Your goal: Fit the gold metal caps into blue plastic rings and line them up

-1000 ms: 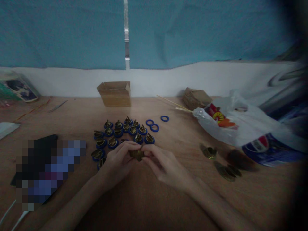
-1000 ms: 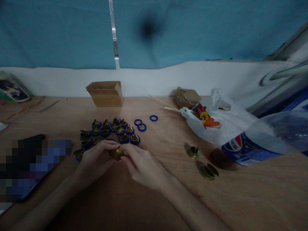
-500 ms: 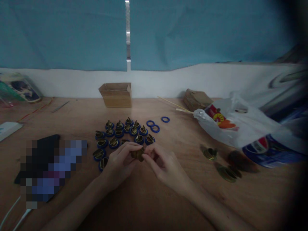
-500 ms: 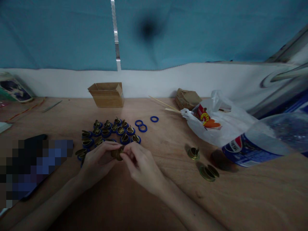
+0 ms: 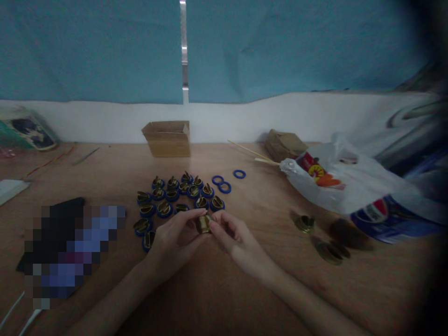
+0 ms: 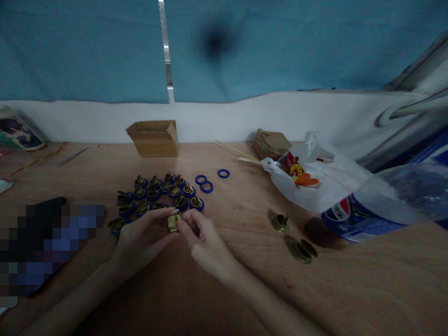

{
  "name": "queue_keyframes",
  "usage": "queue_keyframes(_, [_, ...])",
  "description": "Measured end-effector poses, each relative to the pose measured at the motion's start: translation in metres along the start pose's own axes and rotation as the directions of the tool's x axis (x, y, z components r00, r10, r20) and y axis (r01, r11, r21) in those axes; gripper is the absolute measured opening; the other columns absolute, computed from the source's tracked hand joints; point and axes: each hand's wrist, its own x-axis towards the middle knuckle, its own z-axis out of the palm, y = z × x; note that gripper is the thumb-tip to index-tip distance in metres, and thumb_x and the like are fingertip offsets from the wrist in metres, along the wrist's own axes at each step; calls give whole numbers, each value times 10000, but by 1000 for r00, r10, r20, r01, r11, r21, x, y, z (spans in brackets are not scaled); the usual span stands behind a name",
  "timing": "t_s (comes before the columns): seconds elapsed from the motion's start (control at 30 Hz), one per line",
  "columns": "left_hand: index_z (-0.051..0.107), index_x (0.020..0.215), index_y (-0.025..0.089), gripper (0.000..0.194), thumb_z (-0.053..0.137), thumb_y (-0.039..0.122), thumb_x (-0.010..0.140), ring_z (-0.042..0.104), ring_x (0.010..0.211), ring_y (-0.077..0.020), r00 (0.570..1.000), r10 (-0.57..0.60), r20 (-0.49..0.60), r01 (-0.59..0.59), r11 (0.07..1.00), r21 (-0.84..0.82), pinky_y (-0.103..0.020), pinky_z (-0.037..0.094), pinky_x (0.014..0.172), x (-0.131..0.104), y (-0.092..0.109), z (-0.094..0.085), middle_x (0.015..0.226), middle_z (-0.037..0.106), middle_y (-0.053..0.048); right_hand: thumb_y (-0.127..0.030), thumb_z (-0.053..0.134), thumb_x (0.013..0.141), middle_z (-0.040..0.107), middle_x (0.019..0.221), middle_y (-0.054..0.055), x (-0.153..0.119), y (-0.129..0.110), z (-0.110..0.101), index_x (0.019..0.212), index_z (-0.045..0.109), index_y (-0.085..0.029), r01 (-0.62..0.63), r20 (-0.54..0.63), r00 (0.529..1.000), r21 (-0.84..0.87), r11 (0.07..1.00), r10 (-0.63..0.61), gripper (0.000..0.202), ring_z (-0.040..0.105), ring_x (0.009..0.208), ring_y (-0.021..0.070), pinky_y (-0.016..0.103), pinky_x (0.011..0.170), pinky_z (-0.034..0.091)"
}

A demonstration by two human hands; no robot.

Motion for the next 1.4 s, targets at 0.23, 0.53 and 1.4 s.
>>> queue_keyframes(0.23, [544,1156,218,362,637,203,807,680,933,-187,986,-97,138,117,984,-138,-301,571,797,4,8,3,1046,695,-61,-488,653,771,449,665,-44,9,12,-8,846,554,-157,-300,269,944,465,833,191,354,359,487,54,196,453,325])
queue_keyframes(0.53, [597,1060,223,354,721,201,729,704,859,-196,948,-287,136,315,907,-280,-344,591,790,-1,3,12,958,712,-35,-366,470,901,610,771,32,30,20,-46,898,584,-173,24,-360,908,-469,883,-216,225,568,667,164,299,638,451])
queue_keyframes(1.4, [614,1067,135,409,758,172,686,635,1049,-219,681,-557,476,682,245,-689,-383,440,1005,7,2,17,1102,695,-106,-291,639,829,652,1027,55,27,8,-39,1116,539,-213,312,-134,917,-340,887,-375,313,628,853,165,338,805,518])
